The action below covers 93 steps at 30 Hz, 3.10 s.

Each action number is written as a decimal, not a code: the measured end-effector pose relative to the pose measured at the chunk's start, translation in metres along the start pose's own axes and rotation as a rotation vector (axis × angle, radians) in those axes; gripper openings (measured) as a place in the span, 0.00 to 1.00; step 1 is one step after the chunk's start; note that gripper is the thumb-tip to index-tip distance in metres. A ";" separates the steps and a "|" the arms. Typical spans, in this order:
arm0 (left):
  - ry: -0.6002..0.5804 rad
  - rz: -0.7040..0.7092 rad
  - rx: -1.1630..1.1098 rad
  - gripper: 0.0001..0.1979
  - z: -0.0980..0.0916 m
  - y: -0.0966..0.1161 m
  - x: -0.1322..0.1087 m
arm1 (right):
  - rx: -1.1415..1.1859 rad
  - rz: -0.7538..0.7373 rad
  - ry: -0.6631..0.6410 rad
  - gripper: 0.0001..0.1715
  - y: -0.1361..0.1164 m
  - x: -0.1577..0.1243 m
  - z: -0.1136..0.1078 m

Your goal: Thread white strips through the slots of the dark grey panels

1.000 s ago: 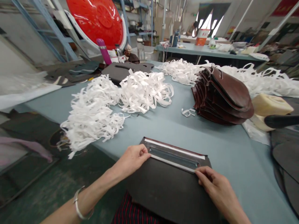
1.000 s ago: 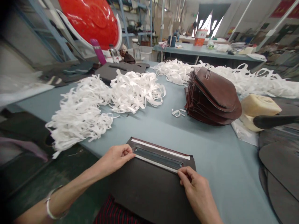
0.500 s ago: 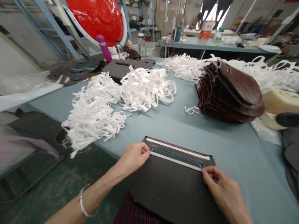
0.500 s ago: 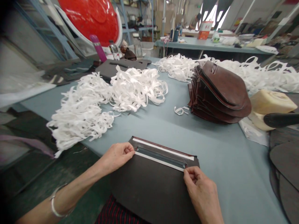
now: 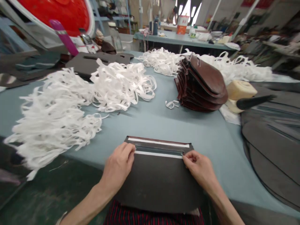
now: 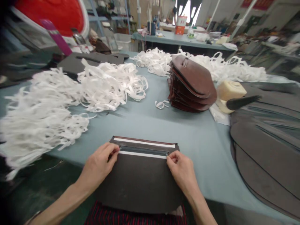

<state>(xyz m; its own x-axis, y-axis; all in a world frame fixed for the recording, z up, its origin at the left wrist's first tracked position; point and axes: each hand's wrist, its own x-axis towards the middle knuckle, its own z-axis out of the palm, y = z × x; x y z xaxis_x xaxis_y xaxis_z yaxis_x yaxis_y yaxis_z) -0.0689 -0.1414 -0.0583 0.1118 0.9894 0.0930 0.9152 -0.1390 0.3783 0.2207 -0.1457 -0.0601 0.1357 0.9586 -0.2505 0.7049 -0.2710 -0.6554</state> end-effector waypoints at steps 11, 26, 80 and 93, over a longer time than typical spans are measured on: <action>0.006 0.328 0.460 0.33 0.014 0.006 -0.035 | 0.006 0.039 0.050 0.08 -0.002 0.002 0.001; -0.030 0.292 0.167 0.23 0.002 -0.006 0.009 | -0.572 -0.845 0.025 0.17 -0.061 0.003 0.049; 0.127 0.336 0.085 0.19 0.014 -0.023 0.028 | -0.587 -0.974 0.157 0.18 0.006 -0.027 0.016; 0.031 0.242 0.042 0.38 -0.001 0.002 0.001 | -0.467 -0.991 0.219 0.14 0.007 -0.018 0.021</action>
<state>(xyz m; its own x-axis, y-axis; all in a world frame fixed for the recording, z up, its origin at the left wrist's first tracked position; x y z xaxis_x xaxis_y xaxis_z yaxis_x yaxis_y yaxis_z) -0.0675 -0.1409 -0.0568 0.3184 0.9256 0.2045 0.8784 -0.3692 0.3034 0.2088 -0.1668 -0.0753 -0.5440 0.7401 0.3953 0.7559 0.6368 -0.1520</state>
